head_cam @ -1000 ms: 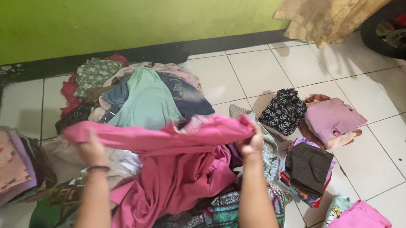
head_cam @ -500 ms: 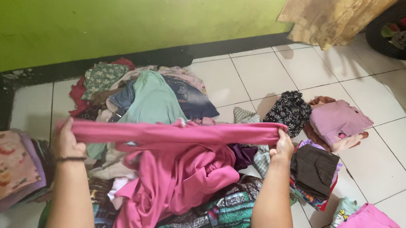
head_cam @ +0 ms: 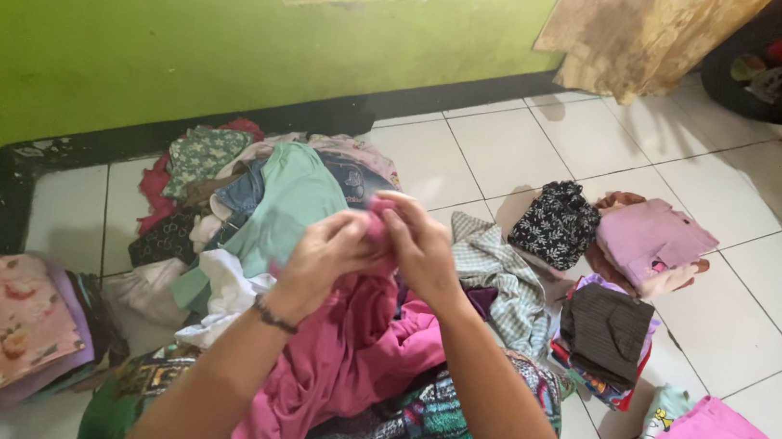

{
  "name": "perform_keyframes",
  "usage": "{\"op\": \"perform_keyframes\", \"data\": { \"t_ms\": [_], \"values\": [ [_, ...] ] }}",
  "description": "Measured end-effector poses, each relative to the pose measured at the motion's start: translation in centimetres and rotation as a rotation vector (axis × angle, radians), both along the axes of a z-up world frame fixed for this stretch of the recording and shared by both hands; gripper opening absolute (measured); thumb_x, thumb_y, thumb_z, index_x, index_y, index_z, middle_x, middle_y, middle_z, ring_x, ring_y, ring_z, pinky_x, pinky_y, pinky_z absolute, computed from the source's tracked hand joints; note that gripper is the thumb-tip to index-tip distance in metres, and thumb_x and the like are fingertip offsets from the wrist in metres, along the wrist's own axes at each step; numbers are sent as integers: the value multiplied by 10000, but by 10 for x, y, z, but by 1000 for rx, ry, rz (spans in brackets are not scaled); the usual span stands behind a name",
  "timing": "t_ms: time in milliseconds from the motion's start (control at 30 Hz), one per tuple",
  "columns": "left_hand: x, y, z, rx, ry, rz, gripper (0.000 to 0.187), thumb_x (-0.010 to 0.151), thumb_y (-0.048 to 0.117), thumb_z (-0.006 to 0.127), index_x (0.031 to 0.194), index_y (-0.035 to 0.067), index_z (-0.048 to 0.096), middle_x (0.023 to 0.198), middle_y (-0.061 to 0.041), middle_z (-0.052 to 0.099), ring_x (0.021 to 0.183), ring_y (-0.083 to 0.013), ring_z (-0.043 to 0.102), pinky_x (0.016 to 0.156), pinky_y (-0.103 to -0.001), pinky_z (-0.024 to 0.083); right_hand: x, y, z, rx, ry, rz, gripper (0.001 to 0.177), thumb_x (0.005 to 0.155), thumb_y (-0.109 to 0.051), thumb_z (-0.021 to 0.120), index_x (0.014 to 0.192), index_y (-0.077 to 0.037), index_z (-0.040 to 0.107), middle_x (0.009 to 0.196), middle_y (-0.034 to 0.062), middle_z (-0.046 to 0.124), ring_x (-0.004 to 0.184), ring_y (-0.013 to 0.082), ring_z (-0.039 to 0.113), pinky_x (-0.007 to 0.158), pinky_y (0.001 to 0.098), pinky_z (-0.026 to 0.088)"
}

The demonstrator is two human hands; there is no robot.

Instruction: The person sits on the floor and folds multiple pieces of clothing by hand, including shirts, shorts, and pants. Each item is smoothed, folded into a compact rectangle, and placed into a growing stack on the floor.

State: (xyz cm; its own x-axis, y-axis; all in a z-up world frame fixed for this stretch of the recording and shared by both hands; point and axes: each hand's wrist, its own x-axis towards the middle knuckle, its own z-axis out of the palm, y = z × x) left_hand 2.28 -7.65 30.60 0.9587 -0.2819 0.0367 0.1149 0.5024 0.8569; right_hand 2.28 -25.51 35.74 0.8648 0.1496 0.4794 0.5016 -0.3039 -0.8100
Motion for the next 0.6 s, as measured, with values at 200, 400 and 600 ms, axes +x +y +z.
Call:
{"op": "perform_keyframes", "data": {
  "t_ms": [200,400,600],
  "values": [
    [8,12,88,335,-439,104,393,1001,300,656,1227,-20,684,1206,-114,710,1082,-242,727,948,-380,607,13,-2,83,-175,-119,158,392,887,-35,687,1274,-54,625,1112,85,756,1040,161,736,911,302,587],
    [46,26,89,1054,-782,-53,722,561,209,1036,1175,8,713,1156,-166,658,1080,-288,627,886,-390,522,50,-64,157,-145,-161,405,234,1014,15,634,1238,-37,679,1148,41,714,1076,90,648,970,274,540],
    [64,21,72,847,-510,-497,446,695,95,784,1138,106,734,939,36,790,852,-107,704,776,-297,609,87,-141,222,211,-246,115,174,1112,28,603,944,-1,633,801,45,632,662,124,585,582,257,463]
  ]
}}
